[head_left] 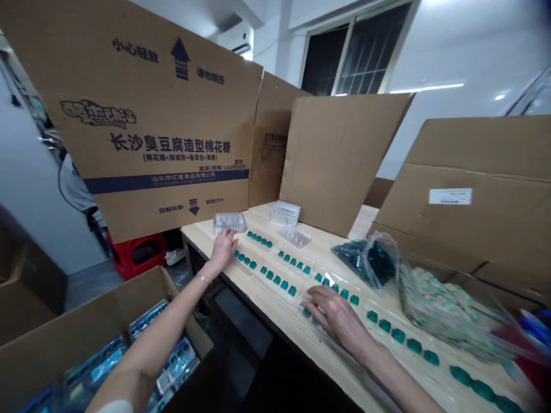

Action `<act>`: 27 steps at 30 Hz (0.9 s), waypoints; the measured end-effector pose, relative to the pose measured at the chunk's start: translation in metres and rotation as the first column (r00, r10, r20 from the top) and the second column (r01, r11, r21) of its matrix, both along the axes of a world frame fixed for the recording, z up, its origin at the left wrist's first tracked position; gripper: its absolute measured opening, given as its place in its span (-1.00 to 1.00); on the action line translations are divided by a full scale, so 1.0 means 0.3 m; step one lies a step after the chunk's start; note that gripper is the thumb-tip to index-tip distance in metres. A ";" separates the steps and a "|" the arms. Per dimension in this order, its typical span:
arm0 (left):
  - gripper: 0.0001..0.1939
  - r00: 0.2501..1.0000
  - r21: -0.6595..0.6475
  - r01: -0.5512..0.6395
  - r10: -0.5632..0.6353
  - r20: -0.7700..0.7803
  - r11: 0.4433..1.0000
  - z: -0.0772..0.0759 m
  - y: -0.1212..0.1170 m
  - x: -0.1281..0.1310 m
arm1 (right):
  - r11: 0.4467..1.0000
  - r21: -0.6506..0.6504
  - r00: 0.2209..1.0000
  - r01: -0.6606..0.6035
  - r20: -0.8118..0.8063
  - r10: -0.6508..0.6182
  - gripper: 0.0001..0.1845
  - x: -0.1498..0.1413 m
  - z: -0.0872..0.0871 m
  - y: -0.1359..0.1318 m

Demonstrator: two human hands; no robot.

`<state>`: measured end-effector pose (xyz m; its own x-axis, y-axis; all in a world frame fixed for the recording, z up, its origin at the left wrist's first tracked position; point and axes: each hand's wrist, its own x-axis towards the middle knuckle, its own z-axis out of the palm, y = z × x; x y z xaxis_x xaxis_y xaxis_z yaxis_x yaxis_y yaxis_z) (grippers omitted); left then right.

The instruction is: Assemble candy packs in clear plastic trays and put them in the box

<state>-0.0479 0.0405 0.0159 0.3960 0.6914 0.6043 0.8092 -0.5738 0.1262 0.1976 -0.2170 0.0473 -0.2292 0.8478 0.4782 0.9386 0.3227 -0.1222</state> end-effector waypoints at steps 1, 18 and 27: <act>-0.66 0.999 -0.004 -0.050 0.050 -0.008 0.999 0.022 0.055 -0.009 | 1.000 0.001 1.000 -0.001 -0.001 0.001 -0.73 0.005 0.000 -0.005; -0.67 0.904 -0.090 -0.044 0.001 -0.428 0.995 0.066 0.385 -0.051 | 0.997 -0.060 0.999 -0.038 0.020 0.039 -0.70 0.064 -0.094 -0.032; -0.82 0.945 0.010 0.106 -0.098 -0.313 0.994 0.190 0.177 -0.096 | 0.998 -0.047 0.967 -0.034 -0.254 0.021 -0.77 0.042 -0.005 0.026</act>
